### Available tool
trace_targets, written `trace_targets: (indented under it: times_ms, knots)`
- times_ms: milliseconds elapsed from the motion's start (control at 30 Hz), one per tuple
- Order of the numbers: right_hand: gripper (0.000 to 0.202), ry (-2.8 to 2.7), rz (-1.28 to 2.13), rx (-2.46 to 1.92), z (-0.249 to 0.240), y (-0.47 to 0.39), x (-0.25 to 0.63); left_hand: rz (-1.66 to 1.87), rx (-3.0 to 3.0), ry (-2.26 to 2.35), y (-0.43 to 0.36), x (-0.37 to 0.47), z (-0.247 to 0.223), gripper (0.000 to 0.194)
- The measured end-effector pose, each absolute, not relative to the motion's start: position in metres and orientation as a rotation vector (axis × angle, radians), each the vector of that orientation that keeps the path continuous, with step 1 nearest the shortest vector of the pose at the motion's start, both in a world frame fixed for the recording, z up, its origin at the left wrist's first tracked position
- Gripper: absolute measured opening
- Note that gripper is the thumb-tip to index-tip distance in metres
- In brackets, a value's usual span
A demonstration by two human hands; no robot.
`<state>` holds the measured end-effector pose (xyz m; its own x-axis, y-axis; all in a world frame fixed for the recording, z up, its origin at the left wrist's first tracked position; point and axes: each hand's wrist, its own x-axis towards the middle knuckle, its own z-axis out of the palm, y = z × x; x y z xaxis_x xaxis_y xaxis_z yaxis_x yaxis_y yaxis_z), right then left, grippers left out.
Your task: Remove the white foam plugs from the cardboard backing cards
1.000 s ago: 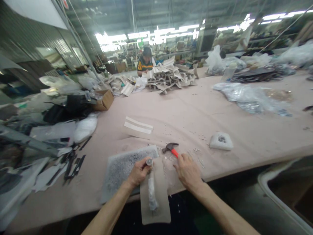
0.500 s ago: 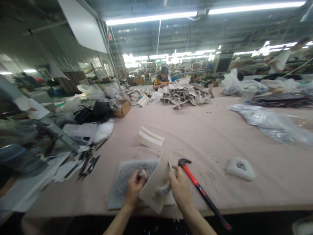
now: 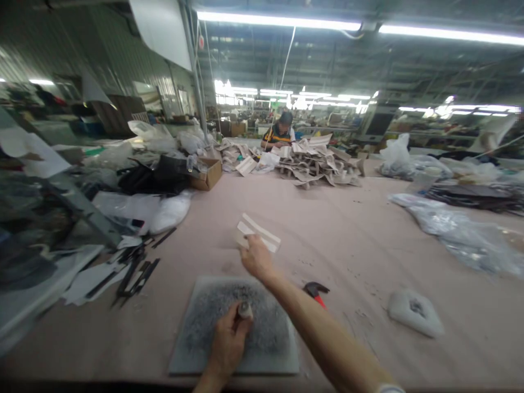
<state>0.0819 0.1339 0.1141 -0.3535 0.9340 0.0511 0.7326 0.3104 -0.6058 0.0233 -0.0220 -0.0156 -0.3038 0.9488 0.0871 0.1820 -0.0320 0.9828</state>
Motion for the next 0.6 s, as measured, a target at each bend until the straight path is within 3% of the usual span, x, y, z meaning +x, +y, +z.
trace_targets:
  times_ms: [133, 300, 367, 533, 600]
  knots:
    - [0.066, -2.192, 0.677, -1.699, 0.094, 0.237, 0.103, 1.41, 1.108, 1.526, -0.02, 0.026, -0.026, 0.033]
    - [0.085, -2.288, 0.748, -1.737, 0.076, 0.277, 0.094, 1.455, 1.095, 1.547, -0.017, 0.031, -0.047, 0.036]
    - [0.077, -2.329, 0.774, -1.721, 0.076, 0.281, 0.086, 1.453, 1.108, 1.575, -0.017, 0.03, -0.047, 0.036]
    - [0.023, -2.44, 0.887, -1.565, 0.094, 0.265, 0.084, 1.376, 1.156, 1.589, -0.018, 0.024, -0.026, 0.029]
    - [0.018, -2.419, 0.872, -1.487, 0.105, 0.242, 0.098, 1.373, 1.149, 1.583, -0.018, 0.021, -0.019, 0.03]
